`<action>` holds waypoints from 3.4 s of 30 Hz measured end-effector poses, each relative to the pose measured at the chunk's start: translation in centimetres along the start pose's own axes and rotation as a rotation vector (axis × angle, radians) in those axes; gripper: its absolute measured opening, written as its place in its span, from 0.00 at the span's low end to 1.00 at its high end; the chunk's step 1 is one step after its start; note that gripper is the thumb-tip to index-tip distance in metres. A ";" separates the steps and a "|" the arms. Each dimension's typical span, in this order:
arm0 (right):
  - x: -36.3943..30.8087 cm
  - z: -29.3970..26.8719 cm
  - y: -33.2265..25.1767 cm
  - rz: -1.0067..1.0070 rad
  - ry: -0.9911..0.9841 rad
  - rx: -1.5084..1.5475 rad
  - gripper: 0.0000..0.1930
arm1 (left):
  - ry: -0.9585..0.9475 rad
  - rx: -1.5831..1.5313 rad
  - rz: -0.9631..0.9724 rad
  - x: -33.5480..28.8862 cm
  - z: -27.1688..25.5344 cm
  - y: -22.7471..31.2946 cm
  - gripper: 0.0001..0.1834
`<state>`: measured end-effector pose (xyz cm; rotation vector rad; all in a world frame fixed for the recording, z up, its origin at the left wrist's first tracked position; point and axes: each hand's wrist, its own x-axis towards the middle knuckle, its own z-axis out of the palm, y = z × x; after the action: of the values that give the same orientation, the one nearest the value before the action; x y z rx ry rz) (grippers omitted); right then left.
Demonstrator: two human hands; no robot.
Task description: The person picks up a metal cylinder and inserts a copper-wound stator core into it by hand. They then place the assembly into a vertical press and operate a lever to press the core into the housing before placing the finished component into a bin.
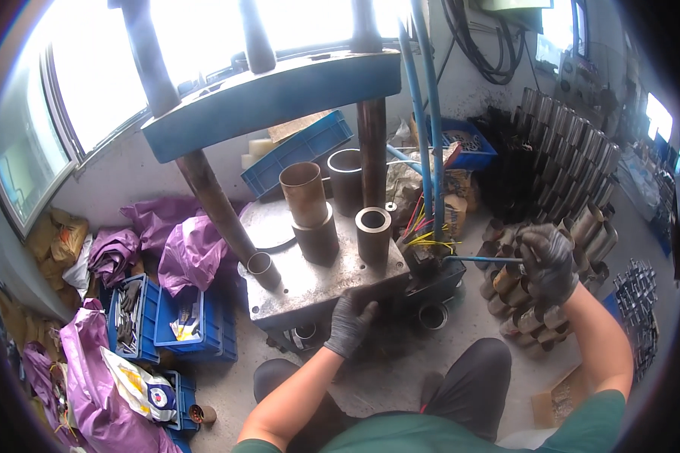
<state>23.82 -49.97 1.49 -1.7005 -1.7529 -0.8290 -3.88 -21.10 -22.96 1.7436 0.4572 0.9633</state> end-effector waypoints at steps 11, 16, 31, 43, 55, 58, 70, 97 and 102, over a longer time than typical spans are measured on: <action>9.9 6.2 3.9 0.342 0.068 -0.122 0.07 | 0.300 0.114 -0.087 14.6 6.5 3.1 0.56; 11.2 5.7 4.4 0.553 -0.173 -0.164 0.08 | 0.256 0.147 -0.004 15.5 5.5 2.3 0.32; 6.8 4.4 2.7 0.403 -0.115 -0.137 0.06 | 0.380 -0.539 0.127 7.2 -2.3 12.2 0.35; 2.0 2.3 -1.2 0.352 -0.267 -0.076 0.07 | 0.499 0.353 0.332 26.4 -11.2 18.6 0.22; 1.9 2.6 -1.9 0.333 -0.271 -0.041 0.06 | 0.387 0.299 0.198 30.3 -11.6 15.8 0.15; 1.5 2.6 -1.9 0.362 -0.253 -0.038 0.06 | 0.335 0.219 0.193 30.2 -11.9 13.8 0.16; 1.7 0.5 -2.9 0.441 -0.530 -0.124 0.15 | 0.659 0.494 -0.024 18.2 -14.9 4.6 0.53; 1.5 1.3 -5.7 0.183 -1.111 -0.116 0.17 | 0.422 0.443 0.412 34.2 -16.1 10.5 0.36; -2.9 0.2 -6.6 0.293 -1.135 -0.049 0.16 | 0.482 0.461 0.087 32.0 -12.3 13.7 0.43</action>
<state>17.36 -51.75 -1.15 -2.6347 -1.9941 0.3512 3.84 3.47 3.54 1.9396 0.9821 1.4333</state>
